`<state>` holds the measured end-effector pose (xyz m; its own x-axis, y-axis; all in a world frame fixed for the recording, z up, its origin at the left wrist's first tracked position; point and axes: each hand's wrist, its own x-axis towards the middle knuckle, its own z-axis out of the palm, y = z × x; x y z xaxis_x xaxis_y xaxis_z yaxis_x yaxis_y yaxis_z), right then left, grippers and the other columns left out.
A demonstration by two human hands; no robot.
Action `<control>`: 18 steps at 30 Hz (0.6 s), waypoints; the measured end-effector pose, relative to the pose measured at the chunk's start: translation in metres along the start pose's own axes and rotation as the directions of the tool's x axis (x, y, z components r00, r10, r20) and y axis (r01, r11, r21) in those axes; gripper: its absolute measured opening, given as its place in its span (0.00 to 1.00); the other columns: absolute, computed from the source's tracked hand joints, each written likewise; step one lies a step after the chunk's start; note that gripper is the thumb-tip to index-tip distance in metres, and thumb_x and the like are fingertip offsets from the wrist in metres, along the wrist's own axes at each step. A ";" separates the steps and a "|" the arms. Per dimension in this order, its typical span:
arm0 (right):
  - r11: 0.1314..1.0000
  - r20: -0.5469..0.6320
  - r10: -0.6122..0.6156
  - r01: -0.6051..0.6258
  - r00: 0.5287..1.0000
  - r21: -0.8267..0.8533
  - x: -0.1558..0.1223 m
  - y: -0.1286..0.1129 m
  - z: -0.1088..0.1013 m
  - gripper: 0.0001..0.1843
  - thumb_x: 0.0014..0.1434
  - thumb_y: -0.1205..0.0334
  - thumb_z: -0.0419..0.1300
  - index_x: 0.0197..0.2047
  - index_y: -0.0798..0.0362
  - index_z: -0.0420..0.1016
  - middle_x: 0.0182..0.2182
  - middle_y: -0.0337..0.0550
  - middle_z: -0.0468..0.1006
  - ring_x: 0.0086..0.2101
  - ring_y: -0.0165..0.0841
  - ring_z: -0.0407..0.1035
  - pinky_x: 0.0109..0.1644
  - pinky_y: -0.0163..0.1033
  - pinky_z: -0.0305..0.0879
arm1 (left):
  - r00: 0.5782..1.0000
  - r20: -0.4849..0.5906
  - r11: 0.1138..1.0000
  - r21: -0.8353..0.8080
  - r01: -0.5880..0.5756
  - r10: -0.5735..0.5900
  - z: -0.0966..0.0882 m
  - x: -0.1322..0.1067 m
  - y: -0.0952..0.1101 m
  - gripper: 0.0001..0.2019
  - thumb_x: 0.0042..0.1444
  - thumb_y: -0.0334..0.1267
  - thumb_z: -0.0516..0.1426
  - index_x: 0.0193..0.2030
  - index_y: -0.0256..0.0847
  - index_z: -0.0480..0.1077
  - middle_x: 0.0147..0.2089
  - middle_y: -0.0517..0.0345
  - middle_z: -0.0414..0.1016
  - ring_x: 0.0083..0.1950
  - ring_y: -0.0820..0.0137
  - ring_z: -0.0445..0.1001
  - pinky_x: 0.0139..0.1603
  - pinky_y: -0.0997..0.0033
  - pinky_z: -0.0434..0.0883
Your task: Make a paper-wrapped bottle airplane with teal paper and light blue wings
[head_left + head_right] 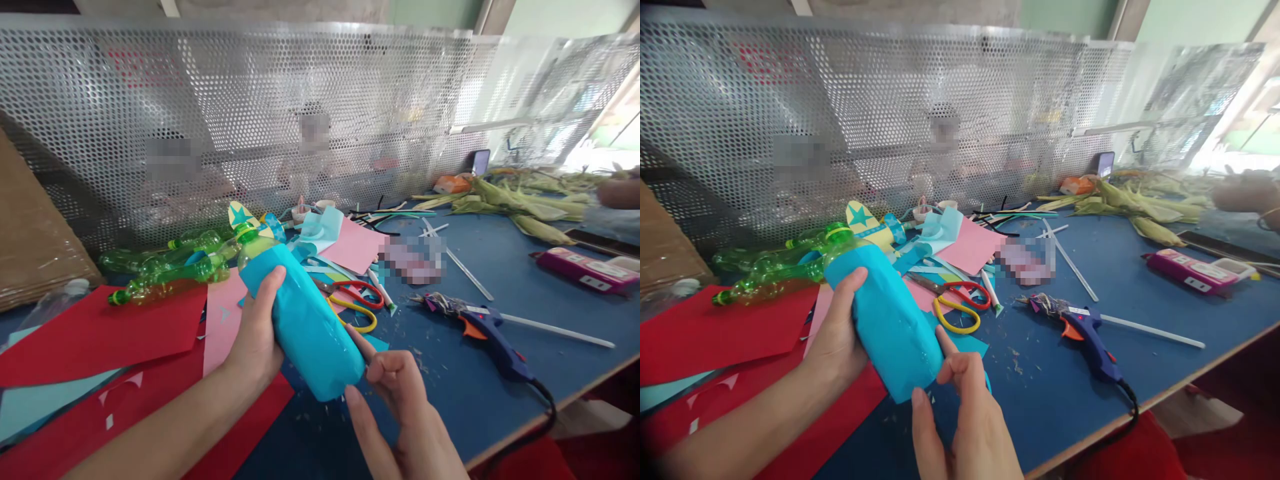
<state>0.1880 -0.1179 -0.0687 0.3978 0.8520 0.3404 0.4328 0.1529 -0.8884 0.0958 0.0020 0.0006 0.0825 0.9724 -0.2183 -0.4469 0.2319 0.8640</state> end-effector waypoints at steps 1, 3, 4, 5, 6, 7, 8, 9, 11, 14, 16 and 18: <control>1.000 0.005 -0.013 0.013 1.000 -0.009 0.000 0.000 -0.001 0.10 0.64 0.51 0.50 0.37 0.46 0.54 0.43 0.55 0.79 0.34 0.36 0.78 0.36 0.38 0.74 | 1.000 -0.003 1.000 0.000 -0.007 0.007 0.000 0.000 0.000 0.14 0.47 0.47 0.63 0.38 0.43 0.71 0.28 0.59 0.78 0.29 0.63 0.77 0.26 0.68 0.75; 0.999 -0.001 -0.032 0.032 0.999 0.004 0.001 0.000 -0.002 0.09 0.63 0.52 0.51 0.37 0.46 0.55 0.45 0.54 0.79 0.40 0.37 0.78 0.38 0.37 0.74 | 0.999 -0.015 0.999 -0.007 -0.038 0.038 0.000 0.000 0.000 0.14 0.47 0.46 0.64 0.38 0.43 0.71 0.28 0.61 0.78 0.29 0.64 0.77 0.26 0.68 0.75; 0.999 -0.010 -0.033 0.033 0.999 0.024 0.002 0.000 -0.002 0.09 0.63 0.52 0.52 0.38 0.46 0.56 0.46 0.54 0.78 0.43 0.38 0.77 0.40 0.37 0.74 | 0.998 -0.028 0.998 -0.012 -0.055 0.054 0.000 0.000 0.000 0.14 0.47 0.46 0.64 0.38 0.43 0.71 0.28 0.61 0.78 0.28 0.64 0.77 0.26 0.68 0.76; 0.998 -0.019 -0.028 0.028 0.999 0.047 0.003 0.000 -0.002 0.09 0.64 0.52 0.52 0.38 0.46 0.56 0.46 0.54 0.78 0.46 0.38 0.76 0.41 0.36 0.74 | 0.997 -0.042 0.998 -0.015 -0.068 0.067 0.000 0.000 0.001 0.14 0.47 0.45 0.64 0.38 0.44 0.71 0.28 0.62 0.78 0.28 0.65 0.77 0.26 0.69 0.76; 0.997 -0.024 -0.021 0.022 0.999 0.068 0.003 0.001 -0.001 0.08 0.63 0.52 0.52 0.39 0.46 0.57 0.47 0.54 0.78 0.48 0.38 0.74 0.42 0.36 0.74 | 0.995 -0.054 0.997 -0.017 -0.080 0.079 0.000 0.000 0.001 0.13 0.47 0.45 0.64 0.39 0.44 0.71 0.28 0.62 0.78 0.28 0.65 0.77 0.26 0.69 0.76; 0.996 -0.026 -0.016 0.018 1.000 0.083 0.003 0.002 -0.001 0.08 0.64 0.52 0.53 0.39 0.46 0.58 0.47 0.54 0.78 0.50 0.38 0.73 0.43 0.36 0.74 | 0.994 -0.059 0.996 -0.017 -0.090 0.088 0.000 0.001 0.001 0.13 0.47 0.45 0.64 0.39 0.45 0.71 0.29 0.62 0.79 0.29 0.65 0.77 0.26 0.70 0.75; 0.996 -0.026 -0.015 0.017 1.000 0.090 0.004 0.002 0.000 0.08 0.64 0.53 0.52 0.40 0.46 0.58 0.48 0.54 0.78 0.51 0.38 0.72 0.44 0.36 0.74 | 0.994 -0.058 0.995 -0.016 -0.097 0.096 0.000 0.001 0.001 0.13 0.47 0.44 0.64 0.39 0.45 0.71 0.29 0.62 0.79 0.29 0.65 0.77 0.26 0.70 0.75; 0.996 -0.025 -0.020 0.022 0.999 0.088 0.004 0.003 0.000 0.08 0.64 0.53 0.52 0.40 0.46 0.59 0.49 0.54 0.78 0.52 0.38 0.72 0.44 0.35 0.74 | 0.993 -0.050 0.995 -0.015 -0.103 0.102 0.000 0.001 0.002 0.14 0.47 0.45 0.64 0.39 0.45 0.71 0.29 0.63 0.79 0.29 0.66 0.77 0.26 0.71 0.75; 0.997 -0.033 -0.038 0.039 0.999 0.060 0.005 0.004 0.000 0.08 0.64 0.52 0.52 0.40 0.46 0.60 0.49 0.54 0.78 0.53 0.39 0.71 0.44 0.35 0.74 | 0.993 -0.036 0.994 -0.014 -0.111 0.111 -0.001 0.002 0.001 0.14 0.47 0.45 0.64 0.40 0.45 0.71 0.29 0.63 0.79 0.29 0.66 0.77 0.26 0.71 0.75; 0.997 -0.029 -0.073 0.073 0.997 -0.007 0.007 0.004 -0.001 0.07 0.64 0.54 0.52 0.39 0.47 0.62 0.48 0.54 0.79 0.50 0.40 0.73 0.42 0.36 0.74 | 0.995 -0.034 0.995 -0.006 -0.095 0.095 -0.002 0.002 0.000 0.15 0.47 0.45 0.64 0.40 0.45 0.71 0.30 0.63 0.79 0.30 0.65 0.77 0.28 0.70 0.76; 0.995 -0.019 -0.093 0.092 0.996 -0.049 0.008 0.004 -0.002 0.06 0.64 0.55 0.53 0.39 0.47 0.62 0.50 0.54 0.78 0.48 0.40 0.75 0.41 0.36 0.74 | 0.994 -0.033 0.995 -0.004 -0.102 0.102 -0.003 0.003 -0.001 0.15 0.47 0.45 0.64 0.40 0.45 0.71 0.31 0.62 0.79 0.33 0.64 0.78 0.30 0.69 0.76; 0.991 -0.016 -0.108 0.106 0.994 -0.082 0.010 0.004 -0.003 0.05 0.64 0.56 0.53 0.40 0.47 0.62 0.51 0.53 0.77 0.46 0.39 0.76 0.40 0.35 0.74 | 0.993 -0.025 0.993 0.000 -0.117 0.116 -0.003 0.004 -0.002 0.15 0.47 0.46 0.65 0.41 0.45 0.71 0.33 0.62 0.80 0.36 0.63 0.79 0.33 0.69 0.77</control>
<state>0.1955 -0.1105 -0.0681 0.3616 0.8226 0.4389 0.5373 0.2009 -0.8191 0.0940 0.0051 -0.0034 0.0077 0.9918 -0.1274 -0.4533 0.1170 0.8837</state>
